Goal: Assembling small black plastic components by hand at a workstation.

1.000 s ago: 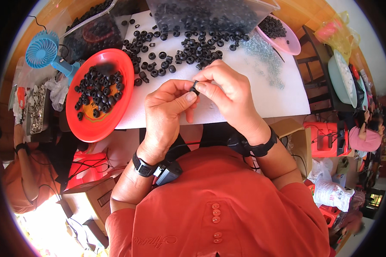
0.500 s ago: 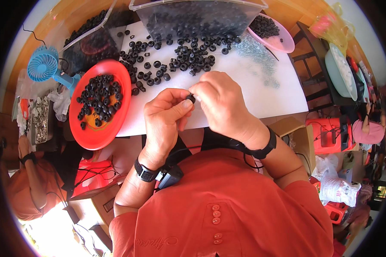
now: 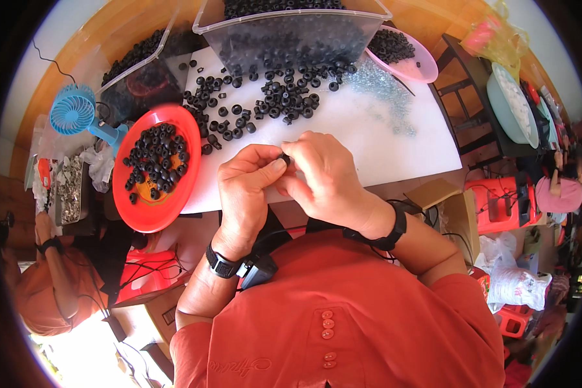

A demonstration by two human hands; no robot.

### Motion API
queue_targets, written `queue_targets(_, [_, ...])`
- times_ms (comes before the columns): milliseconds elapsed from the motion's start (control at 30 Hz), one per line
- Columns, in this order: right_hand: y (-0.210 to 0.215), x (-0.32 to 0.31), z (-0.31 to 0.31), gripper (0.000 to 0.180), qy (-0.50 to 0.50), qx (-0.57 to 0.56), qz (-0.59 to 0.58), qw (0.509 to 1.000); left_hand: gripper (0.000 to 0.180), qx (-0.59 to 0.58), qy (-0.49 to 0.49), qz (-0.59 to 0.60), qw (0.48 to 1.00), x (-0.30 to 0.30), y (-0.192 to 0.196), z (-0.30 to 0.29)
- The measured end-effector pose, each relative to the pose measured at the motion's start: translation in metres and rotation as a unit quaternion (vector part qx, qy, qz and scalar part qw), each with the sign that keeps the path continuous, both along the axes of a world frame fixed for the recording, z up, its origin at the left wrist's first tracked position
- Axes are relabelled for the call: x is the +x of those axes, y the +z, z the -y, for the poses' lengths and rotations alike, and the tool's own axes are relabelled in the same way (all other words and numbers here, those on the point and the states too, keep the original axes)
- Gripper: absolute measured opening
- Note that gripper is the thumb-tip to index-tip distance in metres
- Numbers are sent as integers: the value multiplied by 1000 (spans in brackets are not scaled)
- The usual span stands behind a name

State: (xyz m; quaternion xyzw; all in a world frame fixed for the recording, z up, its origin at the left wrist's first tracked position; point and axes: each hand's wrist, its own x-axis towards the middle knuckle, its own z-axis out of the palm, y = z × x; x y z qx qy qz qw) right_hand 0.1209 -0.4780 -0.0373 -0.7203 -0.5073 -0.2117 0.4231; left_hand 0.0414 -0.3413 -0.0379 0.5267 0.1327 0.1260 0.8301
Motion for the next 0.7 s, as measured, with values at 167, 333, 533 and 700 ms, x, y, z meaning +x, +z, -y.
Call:
queue_targets(167, [-12,1,-10,27,-84,-3,57,995,13,38,10,-3,999,2,2,4])
queue_targets(333, [-10,13,0,30,-85,1,83,993,16,95,-42,-62,993,3,11,1])
queue_targets(533, [-4,16,5,31,5,-31,-19,999,15,117,-80,-89,986,-1,12,-4])
queue_targets(700, [-11,5,3,30,29,-21,-47,998,14,103,-86,-82,988,-3,7,-6])
